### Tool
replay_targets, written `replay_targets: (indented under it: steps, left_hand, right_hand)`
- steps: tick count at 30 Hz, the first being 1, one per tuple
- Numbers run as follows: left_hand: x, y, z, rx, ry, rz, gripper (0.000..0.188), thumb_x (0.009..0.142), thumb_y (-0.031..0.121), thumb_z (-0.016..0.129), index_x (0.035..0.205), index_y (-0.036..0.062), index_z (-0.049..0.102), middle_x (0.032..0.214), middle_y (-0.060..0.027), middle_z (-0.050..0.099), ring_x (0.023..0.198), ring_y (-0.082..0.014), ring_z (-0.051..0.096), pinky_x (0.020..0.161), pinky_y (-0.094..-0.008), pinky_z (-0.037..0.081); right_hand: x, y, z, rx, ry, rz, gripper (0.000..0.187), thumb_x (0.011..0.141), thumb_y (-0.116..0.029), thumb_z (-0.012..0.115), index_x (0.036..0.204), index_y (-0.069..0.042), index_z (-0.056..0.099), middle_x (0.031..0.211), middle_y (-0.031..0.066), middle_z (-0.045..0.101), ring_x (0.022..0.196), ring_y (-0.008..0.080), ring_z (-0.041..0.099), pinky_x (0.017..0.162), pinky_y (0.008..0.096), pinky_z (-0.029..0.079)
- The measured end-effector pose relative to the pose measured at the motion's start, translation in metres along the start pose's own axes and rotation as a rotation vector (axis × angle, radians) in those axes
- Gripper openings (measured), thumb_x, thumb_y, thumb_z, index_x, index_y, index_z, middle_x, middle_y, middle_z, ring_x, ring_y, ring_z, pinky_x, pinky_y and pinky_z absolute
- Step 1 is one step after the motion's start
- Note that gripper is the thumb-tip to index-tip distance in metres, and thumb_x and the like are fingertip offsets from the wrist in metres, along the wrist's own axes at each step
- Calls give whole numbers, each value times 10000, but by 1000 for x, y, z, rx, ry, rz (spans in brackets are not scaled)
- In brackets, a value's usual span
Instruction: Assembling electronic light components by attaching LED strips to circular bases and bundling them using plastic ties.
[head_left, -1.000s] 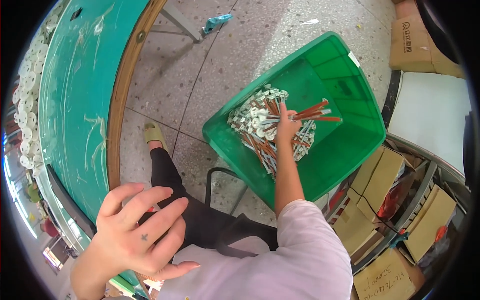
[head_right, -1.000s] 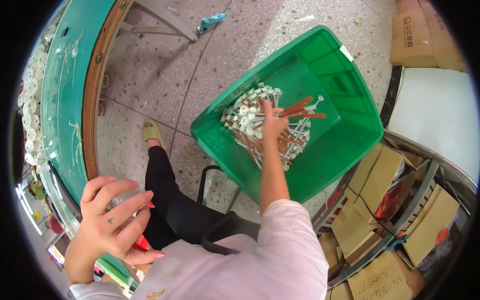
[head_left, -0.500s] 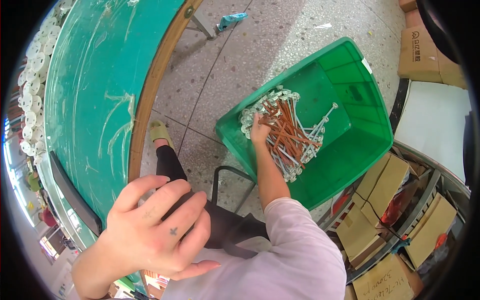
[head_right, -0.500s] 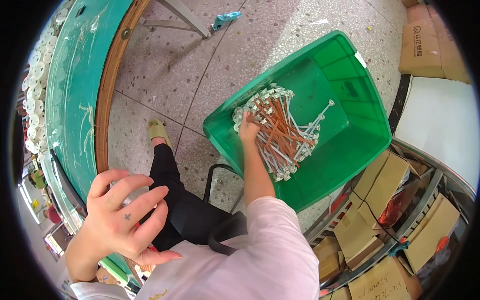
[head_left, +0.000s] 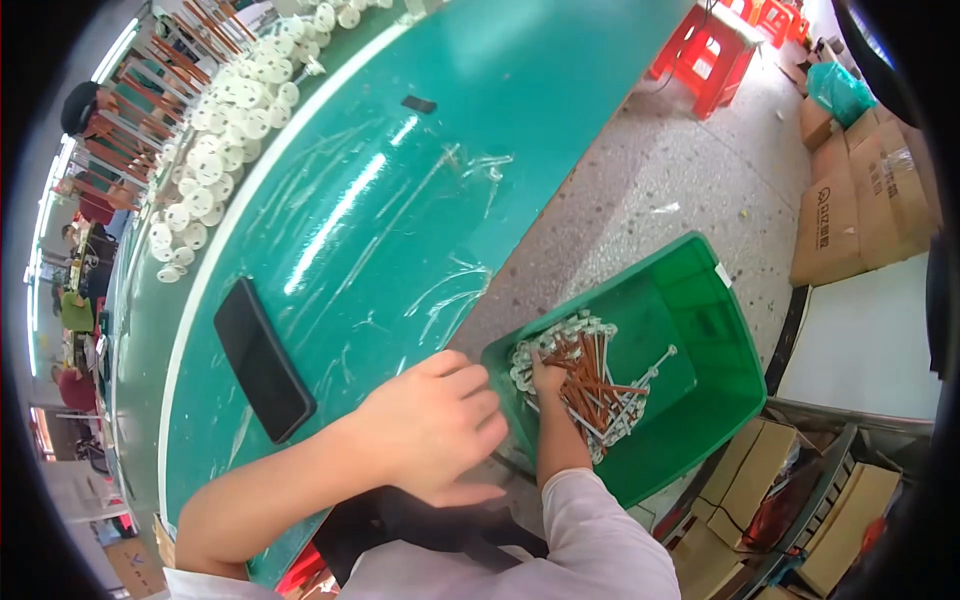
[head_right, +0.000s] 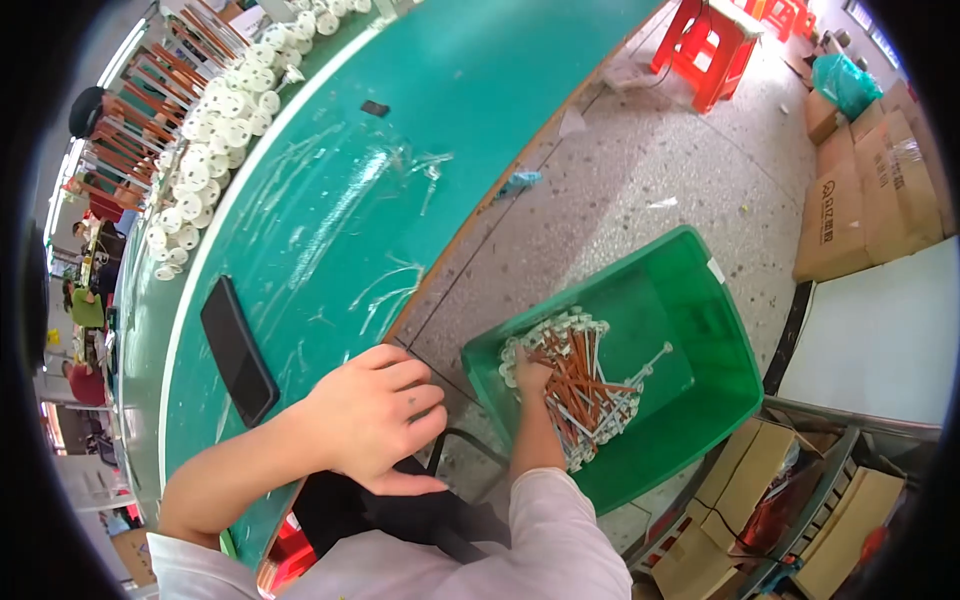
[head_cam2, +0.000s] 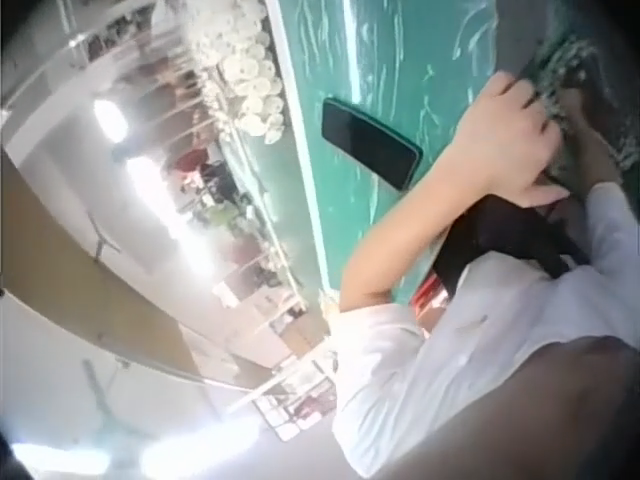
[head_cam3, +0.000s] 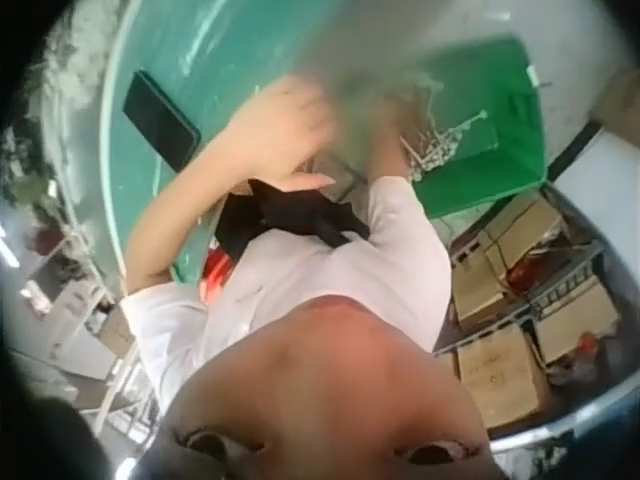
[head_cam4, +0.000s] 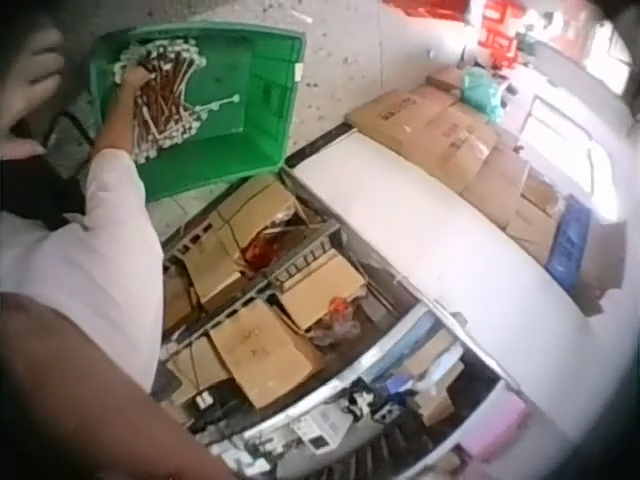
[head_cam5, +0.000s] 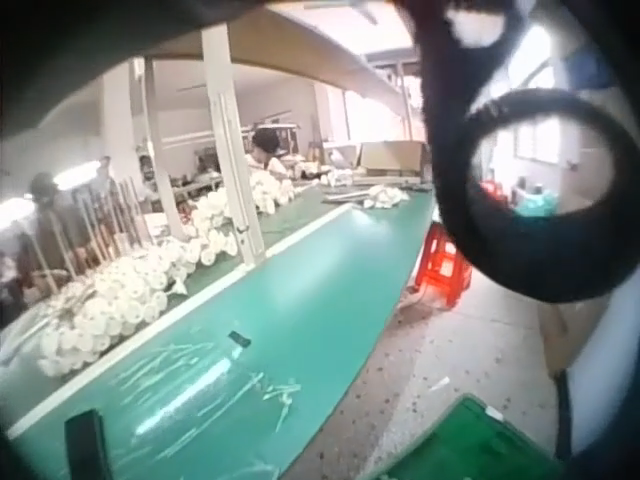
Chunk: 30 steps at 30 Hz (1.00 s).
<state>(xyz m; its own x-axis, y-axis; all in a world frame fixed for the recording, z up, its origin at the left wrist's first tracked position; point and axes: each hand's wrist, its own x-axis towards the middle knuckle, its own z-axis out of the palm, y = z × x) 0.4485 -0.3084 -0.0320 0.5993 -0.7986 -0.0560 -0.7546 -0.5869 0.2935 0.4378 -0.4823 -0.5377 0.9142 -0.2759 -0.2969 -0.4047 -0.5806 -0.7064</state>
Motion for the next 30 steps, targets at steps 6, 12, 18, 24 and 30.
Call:
replay_targets:
  steps: [6, 12, 18, 24, 30]
  left_hand:
    - [2, -2, -4, 103, -11, 53, 502, 710, 558, 684, 679, 71, 564, 694, -68, 561, 718, -263, 543, 728, -376, 424]
    - [2, -5, -1, 197, 20, 46, 428, 720, 489, 697, 710, 65, 645, 699, -85, 622, 793, -252, 602, 797, -369, 438]
    - [-2, 1, 25, 471, -19, -1, 453, 748, 488, 699, 851, 47, 682, 808, -84, 671, 889, -263, 611, 845, -386, 456]
    - [24, 76, 62, -546, 140, 73, 777, 696, 576, 774, 1190, 0, 604, 1052, -209, 680, 992, -374, 644, 868, -418, 509]
    - [11, 149, 78, -1578, -182, -64, 196, 943, 199, 622, 896, 13, 581, 689, -97, 660, 646, -152, 674, 600, -337, 548]
  right_hand:
    - [16, -11, -26, 320, 141, -188, 389, 718, -331, 836, 933, -33, 707, 877, 127, 719, 819, 276, 690, 762, 390, 526]
    - [-9, -68, -125, 480, -30, -137, 207, 760, -185, 818, 801, -22, 696, 715, 50, 691, 659, 149, 635, 651, 318, 508]
    - [-88, -161, -300, 452, -57, -377, 168, 814, -127, 790, 774, -8, 679, 740, 39, 698, 666, 106, 637, 614, 285, 509]
    - [-170, -223, -427, 590, -414, -412, 123, 842, -96, 738, 857, 1, 666, 802, 81, 692, 749, 157, 674, 664, 289, 553]
    - [-205, -247, -441, 696, -646, -336, 200, 868, -149, 716, 969, 5, 639, 896, 88, 669, 819, 167, 665, 654, 306, 561]
